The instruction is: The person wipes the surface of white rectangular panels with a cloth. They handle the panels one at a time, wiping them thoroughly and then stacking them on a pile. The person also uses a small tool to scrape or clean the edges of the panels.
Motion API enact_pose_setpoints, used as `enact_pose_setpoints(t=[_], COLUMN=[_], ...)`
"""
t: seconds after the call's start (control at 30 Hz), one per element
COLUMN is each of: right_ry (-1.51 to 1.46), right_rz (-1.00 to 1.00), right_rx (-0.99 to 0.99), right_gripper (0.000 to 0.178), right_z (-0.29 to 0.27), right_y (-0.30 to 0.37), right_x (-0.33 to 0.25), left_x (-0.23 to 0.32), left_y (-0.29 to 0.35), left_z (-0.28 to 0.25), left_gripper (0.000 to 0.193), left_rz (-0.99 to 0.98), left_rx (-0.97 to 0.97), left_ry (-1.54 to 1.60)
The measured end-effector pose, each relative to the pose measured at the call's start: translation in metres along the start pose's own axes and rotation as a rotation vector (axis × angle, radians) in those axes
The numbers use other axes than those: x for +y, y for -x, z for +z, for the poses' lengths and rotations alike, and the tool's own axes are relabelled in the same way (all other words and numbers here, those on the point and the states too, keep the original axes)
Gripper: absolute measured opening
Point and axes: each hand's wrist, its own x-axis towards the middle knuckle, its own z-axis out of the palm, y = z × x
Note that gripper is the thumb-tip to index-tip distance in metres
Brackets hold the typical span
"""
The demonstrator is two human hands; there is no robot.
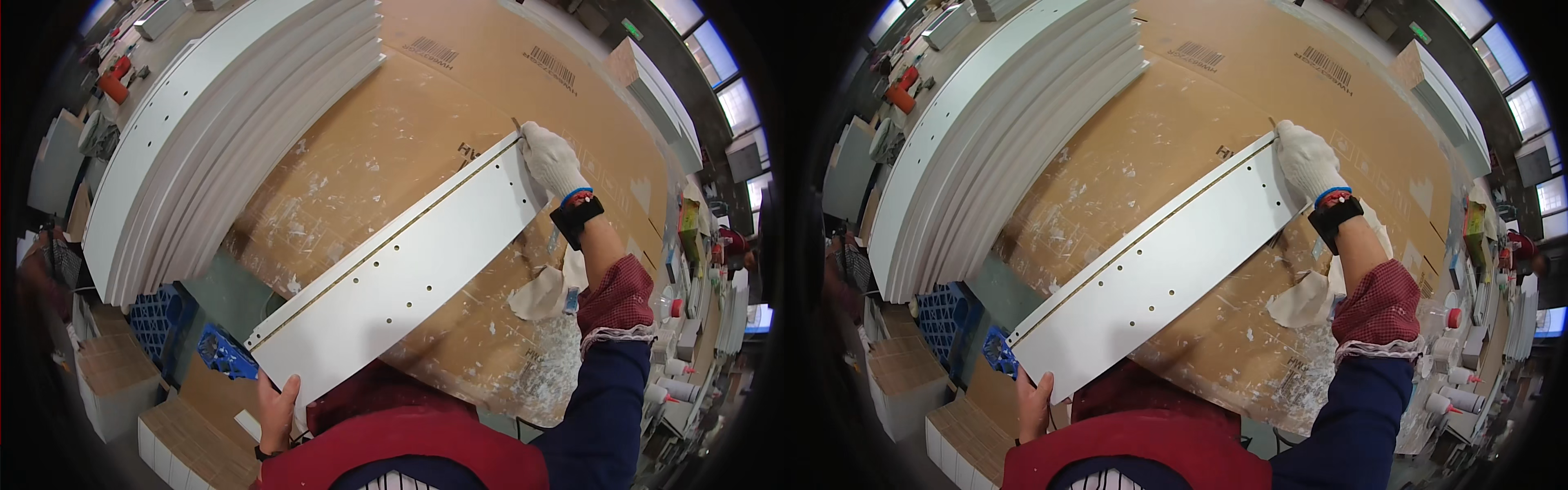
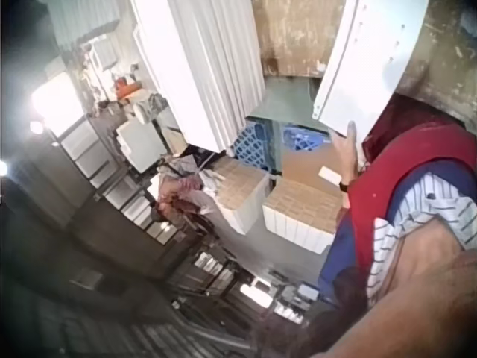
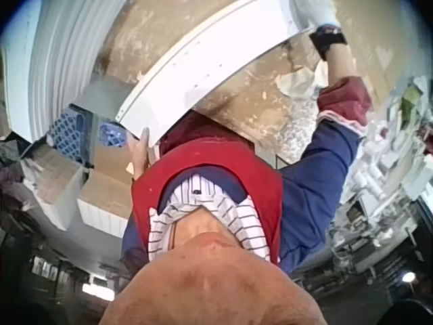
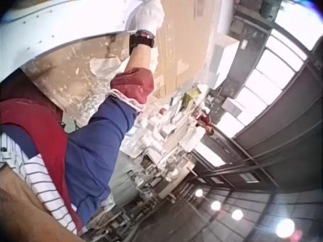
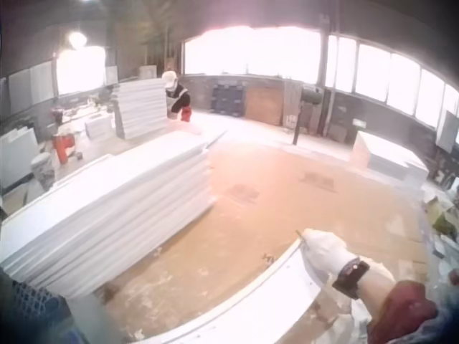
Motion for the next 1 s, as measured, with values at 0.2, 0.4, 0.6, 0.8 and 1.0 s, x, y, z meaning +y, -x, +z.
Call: enact_pose_setpoints(t=[0.2,0.4,0.6,0.8,1.0], right_ry=[-0.040,-0.364,-0.229,0.056,0.070], right_rz=[-0.325,-1.121,-0.534,-0.006,-0.395], right_rx=[-0.107,-0.135,0.010,-0.007,-0.107], right_gripper=[0.012,0.015,0.011,0.018,0.011], right_z=[0.004,0.026,0.006,0.010,0.010], right_y=[0.048,0.162,0.099,0.043,0.111], right_x=[-0.089,-0.208,-0.160,-0.062,-0.193], left_x=[0.001,0.019,0.004,-0.013,-0.010], left_y=[-0.001,0.002,0.007,0.002,0.005], left_z=[0.005,0.015,0.007,0.003,-0.001], left_gripper=[0.056,0.051,0.056,0.063,0.061], left_rz=[0.031,-0.034,0.089,0.182,0.157], left_rx=[-0.008,-0.053,-0.066,-0.161,-0.191], left_ry=[-0.009,0.089,0.189,0.228,0.241])
